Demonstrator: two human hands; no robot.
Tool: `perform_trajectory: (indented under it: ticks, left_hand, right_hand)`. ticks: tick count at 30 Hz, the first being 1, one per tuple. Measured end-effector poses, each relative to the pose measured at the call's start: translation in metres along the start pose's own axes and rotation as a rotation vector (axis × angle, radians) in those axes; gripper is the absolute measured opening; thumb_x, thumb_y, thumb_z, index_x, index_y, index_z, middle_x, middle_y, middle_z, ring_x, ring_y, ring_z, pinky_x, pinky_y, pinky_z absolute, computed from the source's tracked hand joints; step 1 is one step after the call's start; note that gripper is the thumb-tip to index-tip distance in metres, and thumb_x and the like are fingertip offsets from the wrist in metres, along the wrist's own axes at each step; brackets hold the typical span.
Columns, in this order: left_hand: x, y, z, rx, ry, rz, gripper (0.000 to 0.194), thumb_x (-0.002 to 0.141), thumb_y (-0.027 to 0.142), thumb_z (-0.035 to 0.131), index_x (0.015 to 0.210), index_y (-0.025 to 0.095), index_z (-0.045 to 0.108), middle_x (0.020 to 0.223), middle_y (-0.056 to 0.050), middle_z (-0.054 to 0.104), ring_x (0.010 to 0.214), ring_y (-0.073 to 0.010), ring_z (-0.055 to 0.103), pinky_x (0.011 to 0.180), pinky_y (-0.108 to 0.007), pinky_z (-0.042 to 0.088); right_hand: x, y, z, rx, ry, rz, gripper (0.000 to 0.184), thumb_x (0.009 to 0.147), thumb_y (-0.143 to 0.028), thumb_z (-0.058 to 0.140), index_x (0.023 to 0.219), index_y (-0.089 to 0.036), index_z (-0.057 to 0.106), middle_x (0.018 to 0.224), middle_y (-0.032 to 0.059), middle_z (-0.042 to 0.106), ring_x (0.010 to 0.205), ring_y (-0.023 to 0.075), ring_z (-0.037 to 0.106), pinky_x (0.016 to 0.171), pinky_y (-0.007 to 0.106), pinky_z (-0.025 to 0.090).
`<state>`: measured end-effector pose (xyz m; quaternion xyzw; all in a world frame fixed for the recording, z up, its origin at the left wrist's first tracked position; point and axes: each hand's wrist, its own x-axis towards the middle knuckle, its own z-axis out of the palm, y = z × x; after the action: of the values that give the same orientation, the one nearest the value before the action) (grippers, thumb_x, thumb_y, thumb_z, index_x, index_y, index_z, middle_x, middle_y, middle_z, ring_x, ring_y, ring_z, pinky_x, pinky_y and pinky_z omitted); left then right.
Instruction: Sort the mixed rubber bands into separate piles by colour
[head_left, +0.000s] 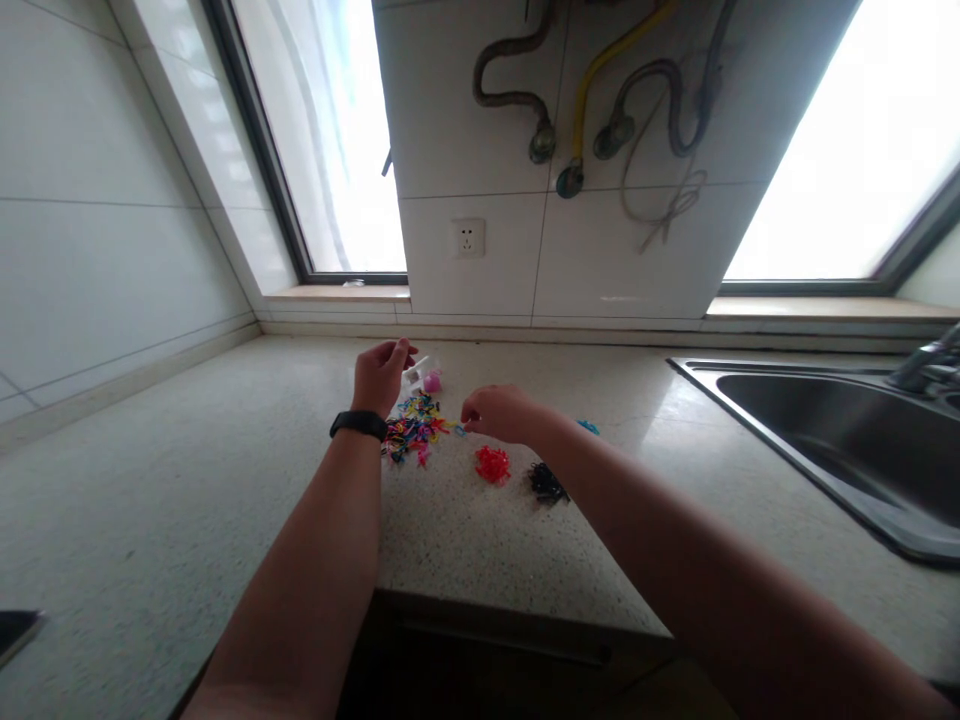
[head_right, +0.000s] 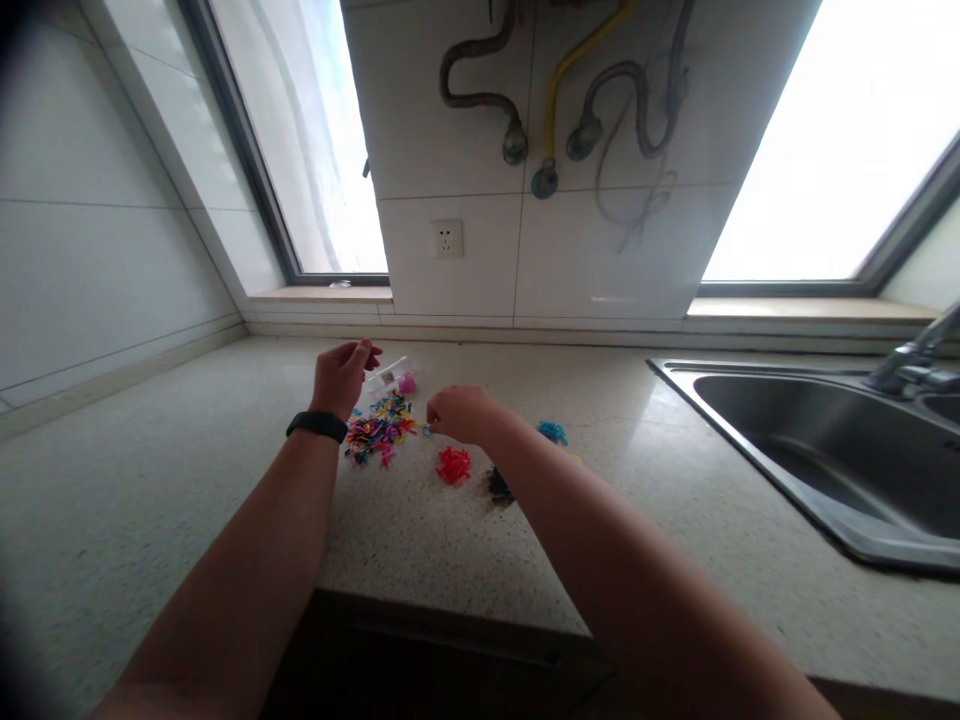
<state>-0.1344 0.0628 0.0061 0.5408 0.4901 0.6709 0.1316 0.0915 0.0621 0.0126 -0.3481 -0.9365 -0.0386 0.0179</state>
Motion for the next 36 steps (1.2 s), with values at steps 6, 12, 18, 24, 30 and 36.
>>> perform_trajectory:
  ticks: [6, 12, 18, 24, 30, 36]
  left_hand:
    - [-0.001, 0.000, 0.000, 0.052, -0.014, 0.039, 0.036, 0.088, 0.044, 0.059, 0.078, 0.014, 0.076, 0.062, -0.004, 0.067, 0.057, -0.0131, 0.059, 0.052, -0.023, 0.041]
    - [-0.001, -0.003, 0.001, 0.119, -0.041, 0.075, 0.036, 0.088, 0.044, 0.058, 0.078, 0.015, 0.077, 0.062, -0.004, 0.068, 0.059, -0.0144, 0.061, 0.057, -0.024, 0.045]
    - [-0.002, -0.003, 0.001, 0.167, -0.072, 0.089, 0.036, 0.089, 0.043, 0.057, 0.079, 0.016, 0.078, 0.063, -0.004, 0.069, 0.059, -0.0148, 0.062, 0.057, -0.024, 0.046]
    - [-0.008, 0.000, 0.007, 0.199, -0.119, 0.075, 0.035, 0.089, 0.043, 0.057, 0.079, 0.016, 0.077, 0.063, -0.004, 0.068, 0.060, -0.0153, 0.063, 0.057, -0.024, 0.046]
    - [-0.011, 0.002, 0.027, 0.102, -0.139, 0.004, 0.034, 0.089, 0.041, 0.057, 0.077, 0.015, 0.075, 0.061, -0.004, 0.066, 0.056, -0.0135, 0.060, 0.052, -0.023, 0.043]
    - [-0.010, 0.021, 0.015, 0.182, -0.246, 0.064, 0.032, 0.090, 0.039, 0.059, 0.076, 0.016, 0.076, 0.060, -0.004, 0.065, 0.055, -0.0127, 0.058, 0.052, -0.023, 0.043]
  right_hand:
    - [0.013, -0.006, 0.008, -0.052, -0.067, 0.020, 0.020, 0.085, -0.034, 0.071, 0.103, -0.028, 0.079, 0.106, 0.0062, 0.079, 0.100, 0.0252, 0.071, 0.075, 0.029, 0.049]
    - [0.006, -0.007, 0.008, -0.060, -0.044, 0.018, 0.021, 0.089, -0.030, 0.065, 0.104, -0.028, 0.079, 0.108, 0.0067, 0.078, 0.102, 0.0252, 0.071, 0.079, 0.031, 0.050]
    - [-0.021, 0.010, -0.001, -0.029, 0.013, 0.041, 0.024, 0.093, -0.026, 0.057, 0.106, -0.028, 0.078, 0.112, 0.0052, 0.077, 0.105, 0.0223, 0.068, 0.080, 0.028, 0.047]
    - [-0.063, 0.048, -0.005, 0.187, 0.182, 0.118, 0.017, 0.092, -0.030, 0.064, 0.100, -0.025, 0.079, 0.099, 0.0046, 0.078, 0.088, 0.0191, 0.069, 0.073, 0.027, 0.044]
    - [-0.089, 0.065, 0.008, 0.468, 0.389, 0.190, 0.018, 0.090, -0.032, 0.065, 0.095, -0.022, 0.079, 0.082, 0.0026, 0.075, 0.070, 0.0148, 0.063, 0.064, 0.027, 0.042]
    - [-0.096, 0.062, 0.013, 0.401, 0.464, 0.216, 0.016, 0.091, -0.030, 0.064, 0.097, -0.022, 0.077, 0.084, 0.0015, 0.073, 0.072, 0.0146, 0.061, 0.068, 0.027, 0.041]
